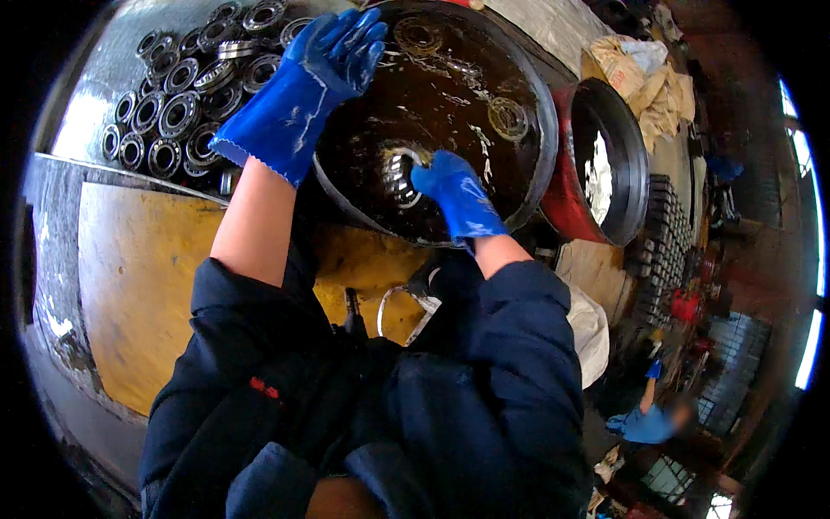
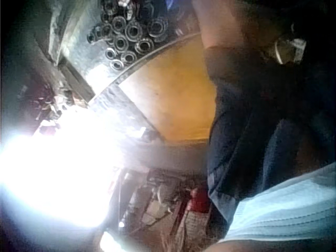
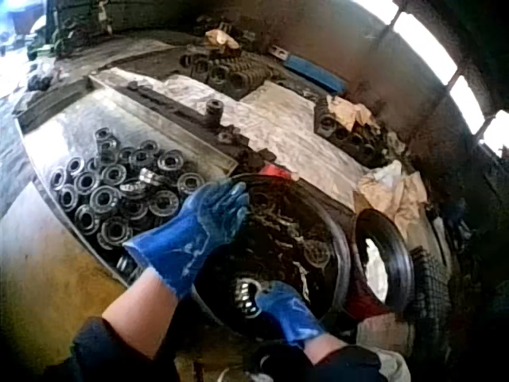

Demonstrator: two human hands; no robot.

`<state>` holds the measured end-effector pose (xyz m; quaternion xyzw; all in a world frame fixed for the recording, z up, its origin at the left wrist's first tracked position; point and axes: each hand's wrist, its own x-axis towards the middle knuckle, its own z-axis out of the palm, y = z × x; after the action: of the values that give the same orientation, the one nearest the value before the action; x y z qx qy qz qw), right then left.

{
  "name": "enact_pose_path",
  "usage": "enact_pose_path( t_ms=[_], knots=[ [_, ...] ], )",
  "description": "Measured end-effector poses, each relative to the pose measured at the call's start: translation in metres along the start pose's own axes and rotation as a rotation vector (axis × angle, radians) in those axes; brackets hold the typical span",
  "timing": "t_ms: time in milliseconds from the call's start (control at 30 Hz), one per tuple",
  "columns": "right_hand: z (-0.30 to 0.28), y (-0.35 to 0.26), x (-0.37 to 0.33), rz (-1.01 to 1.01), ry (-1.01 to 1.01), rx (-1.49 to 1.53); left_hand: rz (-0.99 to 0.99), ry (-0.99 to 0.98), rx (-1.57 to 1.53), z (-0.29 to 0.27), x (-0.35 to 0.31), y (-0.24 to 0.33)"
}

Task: The person repeatedly dips metal bearings into a dark liquid in a bucket, rubs them by hand, and places them into a metal tray. The process is repeated for multiple bearings throughout the clip.

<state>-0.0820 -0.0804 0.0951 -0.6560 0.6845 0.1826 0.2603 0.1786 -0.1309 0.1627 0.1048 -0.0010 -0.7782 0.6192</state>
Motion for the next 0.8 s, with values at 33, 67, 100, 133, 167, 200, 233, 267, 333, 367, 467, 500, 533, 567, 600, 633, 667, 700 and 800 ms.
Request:
enact_pose_path(
  t_ms=[33, 67, 100, 133, 167, 200, 233, 267, 333, 367, 467, 500, 533, 567, 600, 633, 667, 700, 800],
  knots=[
    [-0.011, 0.013, -0.012, 0.046, 0.024, 0.143, -0.057, -0.135, -0.076, -0.003, -0.007, -0.006],
    [-0.021, 0.013, -0.025, 0.06, 0.092, 0.227, 0.018, -0.046, 0.029, -0.005, -0.004, -0.007],
    [-0.025, 0.009, -0.037, 0.073, 0.146, 0.32, 0.093, 0.055, 0.142, -0.006, -0.004, -0.008],
    [-0.027, 0.005, -0.049, 0.061, 0.199, 0.392, 0.117, 0.063, 0.186, -0.011, -0.009, -0.009],
    [-0.033, 0.008, -0.065, 0.066, 0.211, 0.41, 0.106, 0.051, 0.201, -0.005, -0.01, -0.014],
    [-0.036, 0.013, -0.077, 0.06, 0.218, 0.603, 0.067, 0.155, 0.223, -0.001, -0.009, -0.019],
    [-0.034, 0.018, -0.086, 0.047, 0.221, 0.797, 0.034, 0.262, 0.248, 0.003, -0.008, -0.021],
    [-0.022, 0.032, -0.09, -0.013, 0.302, 0.94, 0.016, 0.26, 0.31, 0.005, -0.004, -0.029],
    [0.0, 0.054, -0.088, -0.025, 0.354, 1.137, -0.051, 0.232, 0.321, 0.003, -0.001, -0.046],
    [0.009, 0.06, -0.087, -0.057, 0.372, 1.337, -0.097, 0.234, 0.339, 0.004, 0.001, -0.052],
    [0.001, 0.049, -0.1, -0.022, 0.301, 1.421, -0.103, 0.363, 0.456, -0.003, -0.001, -0.058],
    [-0.002, 0.051, -0.101, -0.021, 0.265, 1.396, -0.098, 0.41, 0.473, -0.006, -0.002, -0.061],
    [-0.004, 0.052, -0.101, -0.034, 0.269, 1.393, -0.106, 0.422, 0.502, -0.009, -0.004, -0.065],
    [-0.006, 0.058, -0.1, -0.031, 0.29, 1.414, -0.12, 0.405, 0.523, -0.01, -0.002, -0.073],
    [-0.008, 0.061, -0.099, -0.077, 0.326, 1.434, -0.132, 0.371, 0.519, -0.016, -0.002, -0.077],
    [-0.009, 0.065, -0.099, -0.121, 0.365, 1.453, -0.146, 0.333, 0.512, -0.021, 0.0, -0.082],
    [-0.01, 0.066, -0.101, -0.125, 0.373, 1.48, -0.159, 0.316, 0.509, -0.028, 0.002, -0.085],
    [-0.014, 0.068, -0.103, -0.131, 0.384, 1.491, -0.173, 0.301, 0.498, -0.04, 0.004, -0.093],
    [-0.016, 0.068, -0.1, -0.182, 0.418, 1.585, -0.173, 0.263, 0.475, -0.073, 0.007, -0.107]
  ],
)
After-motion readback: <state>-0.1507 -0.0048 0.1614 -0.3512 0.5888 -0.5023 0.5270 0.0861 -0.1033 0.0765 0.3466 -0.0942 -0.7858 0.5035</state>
